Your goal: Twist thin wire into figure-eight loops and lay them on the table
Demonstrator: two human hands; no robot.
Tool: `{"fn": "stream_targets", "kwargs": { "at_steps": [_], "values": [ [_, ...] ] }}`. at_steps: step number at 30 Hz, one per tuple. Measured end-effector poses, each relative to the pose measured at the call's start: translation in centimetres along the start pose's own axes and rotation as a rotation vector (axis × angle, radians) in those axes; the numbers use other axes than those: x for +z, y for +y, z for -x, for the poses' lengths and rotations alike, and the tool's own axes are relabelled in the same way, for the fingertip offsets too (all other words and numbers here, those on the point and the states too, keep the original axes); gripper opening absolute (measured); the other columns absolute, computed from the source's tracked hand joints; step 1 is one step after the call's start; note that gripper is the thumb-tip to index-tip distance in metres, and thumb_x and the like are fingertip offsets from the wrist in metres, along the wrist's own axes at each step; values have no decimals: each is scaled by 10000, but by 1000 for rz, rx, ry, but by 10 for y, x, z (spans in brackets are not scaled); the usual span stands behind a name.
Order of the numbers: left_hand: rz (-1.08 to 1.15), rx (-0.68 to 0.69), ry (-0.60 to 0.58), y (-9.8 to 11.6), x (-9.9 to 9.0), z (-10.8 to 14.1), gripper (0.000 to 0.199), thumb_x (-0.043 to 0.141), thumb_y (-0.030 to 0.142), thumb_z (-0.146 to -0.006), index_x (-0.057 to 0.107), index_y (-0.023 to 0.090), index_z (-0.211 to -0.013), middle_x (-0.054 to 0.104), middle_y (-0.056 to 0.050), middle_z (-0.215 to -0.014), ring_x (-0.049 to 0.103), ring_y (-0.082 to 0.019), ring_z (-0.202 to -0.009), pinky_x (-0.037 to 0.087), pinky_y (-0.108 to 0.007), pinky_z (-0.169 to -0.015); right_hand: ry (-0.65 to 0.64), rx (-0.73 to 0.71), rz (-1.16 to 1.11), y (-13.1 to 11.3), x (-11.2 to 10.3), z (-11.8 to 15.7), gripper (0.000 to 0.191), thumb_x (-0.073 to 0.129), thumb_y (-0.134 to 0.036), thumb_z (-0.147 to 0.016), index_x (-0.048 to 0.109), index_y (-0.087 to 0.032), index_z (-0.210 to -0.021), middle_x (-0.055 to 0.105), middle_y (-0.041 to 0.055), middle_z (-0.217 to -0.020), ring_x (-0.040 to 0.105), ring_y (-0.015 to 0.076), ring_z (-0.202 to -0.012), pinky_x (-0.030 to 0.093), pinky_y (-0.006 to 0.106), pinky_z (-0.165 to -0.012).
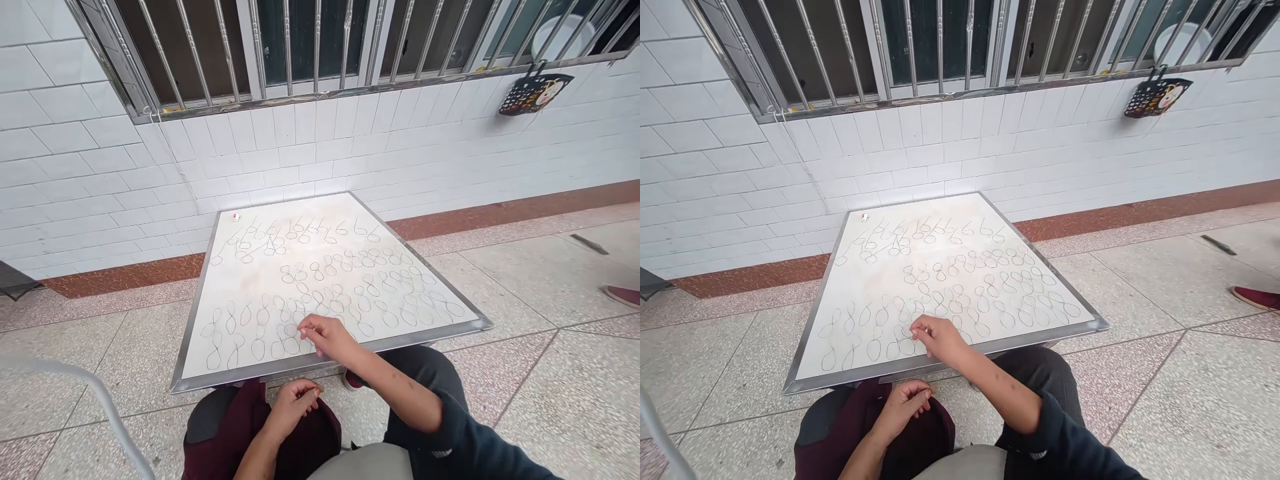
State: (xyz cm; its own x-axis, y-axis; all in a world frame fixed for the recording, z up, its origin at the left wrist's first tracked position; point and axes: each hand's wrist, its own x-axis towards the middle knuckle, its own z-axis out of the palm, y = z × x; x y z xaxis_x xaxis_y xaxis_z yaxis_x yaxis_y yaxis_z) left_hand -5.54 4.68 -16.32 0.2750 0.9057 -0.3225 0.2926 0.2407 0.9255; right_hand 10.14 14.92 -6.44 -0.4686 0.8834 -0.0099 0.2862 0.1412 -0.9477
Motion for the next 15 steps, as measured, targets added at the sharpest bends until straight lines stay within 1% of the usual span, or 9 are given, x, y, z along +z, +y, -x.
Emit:
{"fn": "stream_targets", "kwargs": {
  "at_steps": [3, 6, 8, 10, 11, 13, 15],
  "values": [
    [-160, 46, -21, 9, 0, 2, 461, 466, 513, -889, 703, 120, -930, 670, -61, -748, 572, -168, -673, 436, -279, -641, -106, 26, -114, 30, 15, 50, 190, 529, -347, -883, 642, -195, -875, 670, 3, -785, 525, 70, -440, 419, 198, -440],
    [-350, 92, -59, 22, 3, 1, 392, 470, 440, -905, 715, 143, -834, 679, -52, -762, 593, -183, -743, 432, -297, -739, -173, 46, -118, 50, 16, 78, 207, 537, -352, -883, 642, -182, -827, 629, -7, -704, 519, 74, -462, 420, 192, -450],
    [-463, 117, -113, 30, 10, -4, 294, 503, 363, -889, 720, 171, -834, 696, -49, -812, 614, -204, -812, 426, -317, -806, -156, 47, -135, 56, 12, 84, 206, 531, -351, -886, 636, -180, -841, 625, -6, -711, 514, 75, -471, 417, 194, -453],
    [-553, 138, -181, 34, 19, -12, 190, 560, 287, -844, 721, 205, -904, 714, -53, -933, 628, -236, -926, 415, -346, -884, -116, 42, -163, 56, 9, 84, 200, 527, -355, -886, 626, -182, -863, 628, -4, -723, 514, 78, -477, 418, 199, -459],
    [-589, 143, -210, 35, 24, -15, 186, 585, 262, -821, 715, 213, -944, 714, -63, -997, 624, -256, -986, 407, -366, -917, -98, 43, -169, 56, 9, 82, 198, 528, -357, -884, 621, -182, -867, 632, -3, -726, 511, 79, -475, 416, 203, -459],
    [-646, 129, -243, 32, 32, -22, 219, 609, 237, -800, 701, 192, -994, 702, -104, -1072, 613, -298, -1054, 406, -412, -944, -84, 46, -152, 54, 11, 77, 189, 536, -353, -876, 618, -183, -868, 645, 2, -742, 505, 77, -465, 412, 209, -463],
    [-680, 99, -248, 25, 34, -27, 239, 558, 201, -829, 688, 164, -1026, 694, -138, -1105, 611, -319, -1077, 413, -452, -944, -101, 43, -126, 53, 14, 74, 182, 539, -344, -873, 621, -182, -869, 655, 7, -752, 515, 79, -467, 414, 214, -474]
  ]
}}
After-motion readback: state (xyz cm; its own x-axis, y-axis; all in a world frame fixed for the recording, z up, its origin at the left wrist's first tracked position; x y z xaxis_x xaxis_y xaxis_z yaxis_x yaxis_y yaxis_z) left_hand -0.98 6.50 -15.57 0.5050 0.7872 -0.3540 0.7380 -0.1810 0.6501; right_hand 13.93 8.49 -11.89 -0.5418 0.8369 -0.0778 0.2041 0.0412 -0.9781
